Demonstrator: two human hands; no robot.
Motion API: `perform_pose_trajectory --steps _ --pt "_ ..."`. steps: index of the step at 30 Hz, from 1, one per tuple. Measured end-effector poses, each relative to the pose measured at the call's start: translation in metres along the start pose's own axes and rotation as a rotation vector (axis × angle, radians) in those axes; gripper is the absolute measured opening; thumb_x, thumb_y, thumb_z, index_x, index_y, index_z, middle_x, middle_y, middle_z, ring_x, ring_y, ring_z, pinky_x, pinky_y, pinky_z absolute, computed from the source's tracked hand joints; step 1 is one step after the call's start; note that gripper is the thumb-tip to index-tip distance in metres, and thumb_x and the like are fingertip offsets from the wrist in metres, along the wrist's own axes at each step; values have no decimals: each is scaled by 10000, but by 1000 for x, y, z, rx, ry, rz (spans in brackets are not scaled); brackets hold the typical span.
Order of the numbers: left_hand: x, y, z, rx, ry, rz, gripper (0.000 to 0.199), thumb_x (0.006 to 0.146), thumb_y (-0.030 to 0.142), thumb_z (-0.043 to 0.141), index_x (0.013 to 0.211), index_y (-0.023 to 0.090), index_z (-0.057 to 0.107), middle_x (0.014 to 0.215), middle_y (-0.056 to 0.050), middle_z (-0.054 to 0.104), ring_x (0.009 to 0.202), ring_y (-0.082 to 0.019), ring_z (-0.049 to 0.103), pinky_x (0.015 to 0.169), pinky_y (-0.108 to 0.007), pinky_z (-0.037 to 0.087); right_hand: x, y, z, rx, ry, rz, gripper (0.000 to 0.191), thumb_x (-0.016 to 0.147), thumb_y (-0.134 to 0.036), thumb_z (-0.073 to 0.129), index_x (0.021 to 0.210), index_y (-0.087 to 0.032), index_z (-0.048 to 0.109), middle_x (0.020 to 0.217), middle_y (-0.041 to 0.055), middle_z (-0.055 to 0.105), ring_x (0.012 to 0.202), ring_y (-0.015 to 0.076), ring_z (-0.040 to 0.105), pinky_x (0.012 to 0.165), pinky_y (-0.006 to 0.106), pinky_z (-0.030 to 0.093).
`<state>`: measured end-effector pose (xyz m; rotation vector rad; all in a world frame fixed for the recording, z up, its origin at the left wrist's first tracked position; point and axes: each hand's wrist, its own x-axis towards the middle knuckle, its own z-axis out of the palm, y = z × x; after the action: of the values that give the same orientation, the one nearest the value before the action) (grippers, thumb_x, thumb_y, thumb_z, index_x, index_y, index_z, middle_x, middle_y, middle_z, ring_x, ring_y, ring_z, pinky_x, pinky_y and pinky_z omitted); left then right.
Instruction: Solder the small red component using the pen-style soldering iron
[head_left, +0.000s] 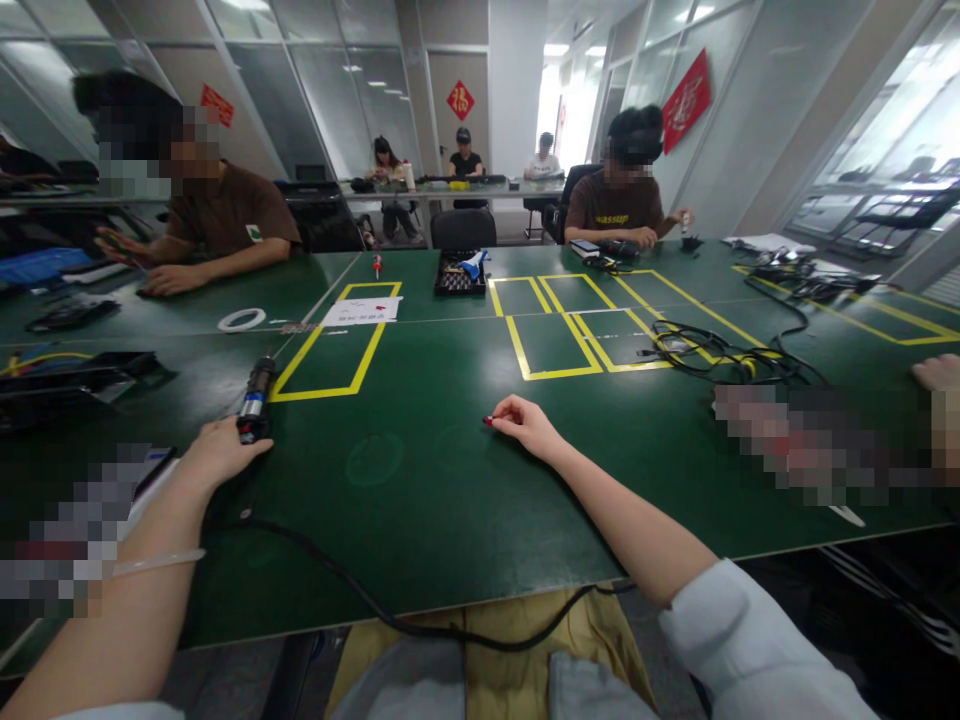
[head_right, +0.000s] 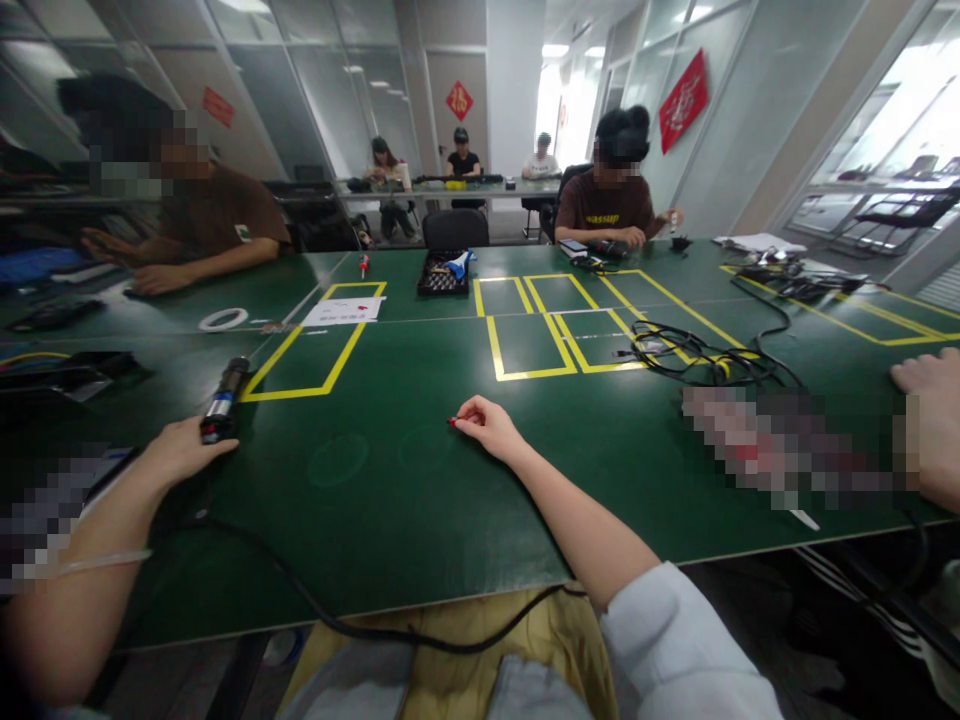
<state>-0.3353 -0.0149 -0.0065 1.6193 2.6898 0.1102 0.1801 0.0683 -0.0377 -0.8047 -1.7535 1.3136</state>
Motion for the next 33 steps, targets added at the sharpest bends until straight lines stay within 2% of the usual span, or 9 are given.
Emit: perform_pose_trajectory --steps 3,9,14,20,24,28,33 --pt "-8 16 -4 137 -21 -57 605 748 492 556 1190 83 492 1206 -179 564 1147 -321 520 848 -339 467 0 0 -1 7 -7 9 228 755 -341 665 847 -162 558 734 -9 597 592 97 494 578 232 386" --pt "-40 75 -15 107 5 -51 665 761 572 509 1239 111 477 1243 -206 499 1057 -345 557 775 -387 485 -1 -2 0 16 -56 26 236 753 -343 667 846 -162 547 705 -19 581 578 95 483 563 224 366" --pt "-71 144 -14 55 35 118 618 773 538 477 1240 133 484 1192 -195 490 1053 -337 546 789 -406 487 -3 -1 0 -19 -21 -2 236 772 -366 650 836 -170 534 707 -20 570 579 97 475 560 224 366" --pt "-120 236 -10 14 118 360 545 793 469 491 1235 151 467 1141 -147 504 1045 -287 515 781 -359 483 -9 -5 3 -162 -3 -87 169 807 -328 609 821 -177 534 690 -27 531 598 105 467 591 232 389" --pt "-144 283 -1 -64 153 504 574 802 404 529 1301 146 411 1167 -139 493 1052 -264 491 808 -339 467 -13 -10 3 -287 3 -169 86 820 -256 574 820 -179 535 726 -19 520 630 109 470 615 233 392" --pt "-157 312 8 -144 161 585 650 803 370 554 1377 157 336 1232 -135 461 1084 -256 469 845 -337 451 -15 -9 -1 -413 26 -242 30 804 -187 561 807 -180 532 750 -16 505 647 110 465 629 231 379" --pt "-165 325 12 -166 148 600 694 804 370 552 1421 187 292 1239 -128 456 1084 -261 463 838 -347 441 -17 -10 -1 -451 28 -250 35 796 -166 558 804 -182 528 769 -10 506 668 118 474 646 236 383"
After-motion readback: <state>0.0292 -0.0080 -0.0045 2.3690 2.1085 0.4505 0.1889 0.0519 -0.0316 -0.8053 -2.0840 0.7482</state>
